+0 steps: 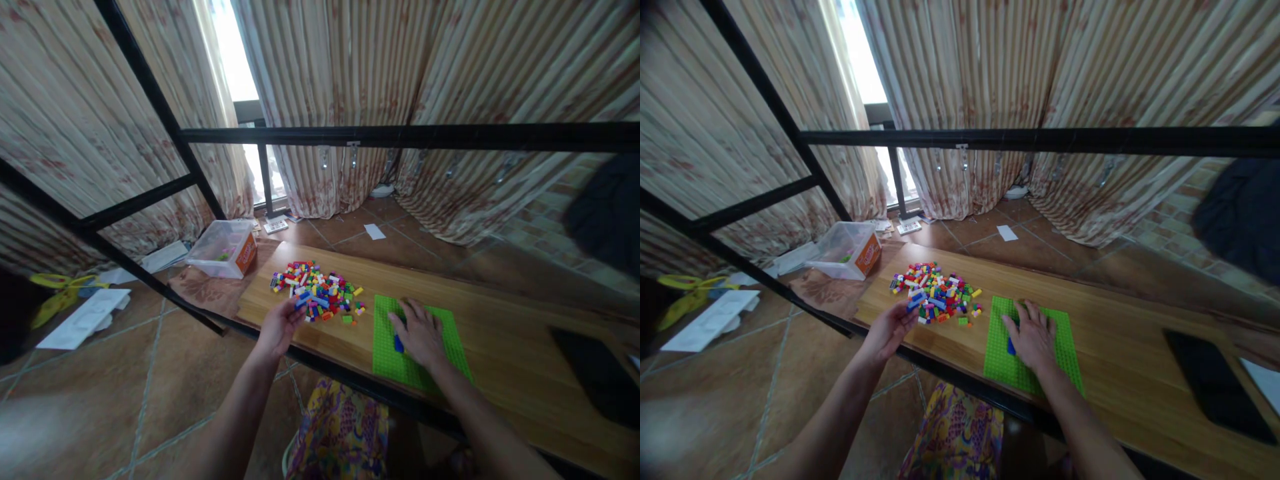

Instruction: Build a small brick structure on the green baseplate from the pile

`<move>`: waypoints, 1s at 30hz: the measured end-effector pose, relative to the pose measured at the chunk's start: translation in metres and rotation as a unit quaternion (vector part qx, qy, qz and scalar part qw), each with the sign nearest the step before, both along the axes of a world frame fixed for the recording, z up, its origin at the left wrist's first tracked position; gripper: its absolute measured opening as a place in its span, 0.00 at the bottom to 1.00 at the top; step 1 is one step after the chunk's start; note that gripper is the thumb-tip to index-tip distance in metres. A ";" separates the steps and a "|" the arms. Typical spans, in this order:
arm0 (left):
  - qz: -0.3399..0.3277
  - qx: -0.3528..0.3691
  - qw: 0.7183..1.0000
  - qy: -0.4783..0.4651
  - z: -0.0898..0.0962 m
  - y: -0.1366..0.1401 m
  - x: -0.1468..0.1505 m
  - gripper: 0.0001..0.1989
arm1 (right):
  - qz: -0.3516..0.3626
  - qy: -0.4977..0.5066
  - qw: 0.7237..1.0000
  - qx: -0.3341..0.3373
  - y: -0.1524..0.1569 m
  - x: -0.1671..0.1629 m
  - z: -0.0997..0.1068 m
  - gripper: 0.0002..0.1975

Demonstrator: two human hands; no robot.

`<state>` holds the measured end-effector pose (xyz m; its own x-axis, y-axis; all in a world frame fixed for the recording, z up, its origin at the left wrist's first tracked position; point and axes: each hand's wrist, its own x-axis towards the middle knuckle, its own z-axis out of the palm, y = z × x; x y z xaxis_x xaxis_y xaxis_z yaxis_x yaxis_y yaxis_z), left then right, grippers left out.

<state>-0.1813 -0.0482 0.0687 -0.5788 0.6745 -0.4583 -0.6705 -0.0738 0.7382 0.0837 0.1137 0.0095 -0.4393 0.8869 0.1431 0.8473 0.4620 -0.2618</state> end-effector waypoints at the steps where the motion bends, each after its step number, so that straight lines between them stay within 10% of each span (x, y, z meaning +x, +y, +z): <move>1: -0.018 -0.004 1.000 -0.015 0.001 0.000 0.007 0.02 | 0.004 0.025 1.000 0.006 -0.003 -0.001 0.006 0.30; 11: -0.216 -0.021 0.976 0.028 0.011 0.004 0.056 0.08 | 0.234 0.328 0.894 -0.197 -0.071 -0.055 0.073 0.18; 19: -0.218 0.042 0.958 0.180 0.011 0.000 0.075 0.15 | 0.057 0.529 0.746 -0.400 -0.094 -0.066 0.052 0.18; 30: -0.243 0.061 0.946 0.208 -0.001 0.002 0.095 0.15 | -0.074 0.596 0.672 -0.432 -0.106 -0.071 0.051 0.22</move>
<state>-0.0866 -0.0461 0.0678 -0.3003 0.9402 -0.1610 -0.3004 0.0670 0.9515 0.0124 0.0080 0.0608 -0.3668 0.8866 -0.2818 -0.1832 -0.3658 -0.9125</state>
